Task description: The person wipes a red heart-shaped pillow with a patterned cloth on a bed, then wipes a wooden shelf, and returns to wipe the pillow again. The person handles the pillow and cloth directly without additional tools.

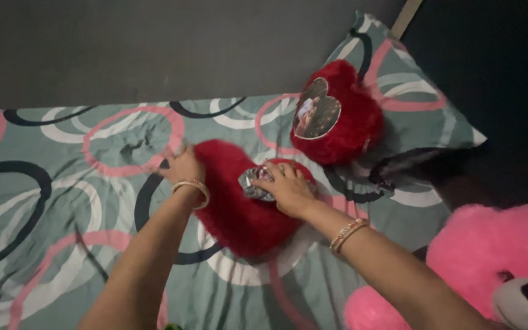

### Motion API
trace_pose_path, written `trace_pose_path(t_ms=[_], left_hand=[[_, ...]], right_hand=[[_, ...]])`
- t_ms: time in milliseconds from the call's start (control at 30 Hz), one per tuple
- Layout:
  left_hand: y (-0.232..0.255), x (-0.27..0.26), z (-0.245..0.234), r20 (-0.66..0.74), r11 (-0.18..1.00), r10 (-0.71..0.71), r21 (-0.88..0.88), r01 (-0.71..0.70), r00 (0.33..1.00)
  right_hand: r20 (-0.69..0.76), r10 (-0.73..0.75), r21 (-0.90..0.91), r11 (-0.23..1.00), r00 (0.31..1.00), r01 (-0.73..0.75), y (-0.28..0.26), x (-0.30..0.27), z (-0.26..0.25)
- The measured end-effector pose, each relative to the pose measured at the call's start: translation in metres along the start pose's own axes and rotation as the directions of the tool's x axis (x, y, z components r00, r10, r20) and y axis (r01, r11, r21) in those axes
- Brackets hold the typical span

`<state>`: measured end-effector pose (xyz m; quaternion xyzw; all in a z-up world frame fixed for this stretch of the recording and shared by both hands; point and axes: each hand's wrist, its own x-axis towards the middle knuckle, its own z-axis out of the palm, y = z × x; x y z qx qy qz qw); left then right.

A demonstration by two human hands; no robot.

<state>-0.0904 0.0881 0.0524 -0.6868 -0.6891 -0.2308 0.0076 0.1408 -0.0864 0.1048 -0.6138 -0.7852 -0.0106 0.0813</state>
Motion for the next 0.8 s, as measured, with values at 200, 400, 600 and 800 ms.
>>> trace_pose_path(t_ms=[200, 400, 600, 800], left_hand=[[0.022, -0.026, 0.012, 0.168, 0.891, 0.441, 0.032, -0.452, 0.881], [0.035, -0.072, 0.027, 0.507, 0.744, 0.603, -0.08, -0.663, 0.616], [0.025, -0.076, 0.019, 0.541, 0.712, 0.63, -0.115, -0.693, 0.557], [0.021, -0.077, 0.017, 0.534, 0.705, 0.635, -0.104, -0.702, 0.558]], right_hand=[[-0.043, -0.141, -0.161, 0.978, 0.989, 0.132, 0.013, 0.01, 0.033], [-0.101, -0.311, -0.237, 0.93, 0.945, 0.281, 0.057, -0.009, 0.039], [-0.002, -0.071, -0.212, 0.975, 0.997, 0.069, 0.112, -0.043, 0.054], [0.086, 0.404, -0.408, 0.848, 0.911, -0.338, 0.129, -0.048, 0.03]])
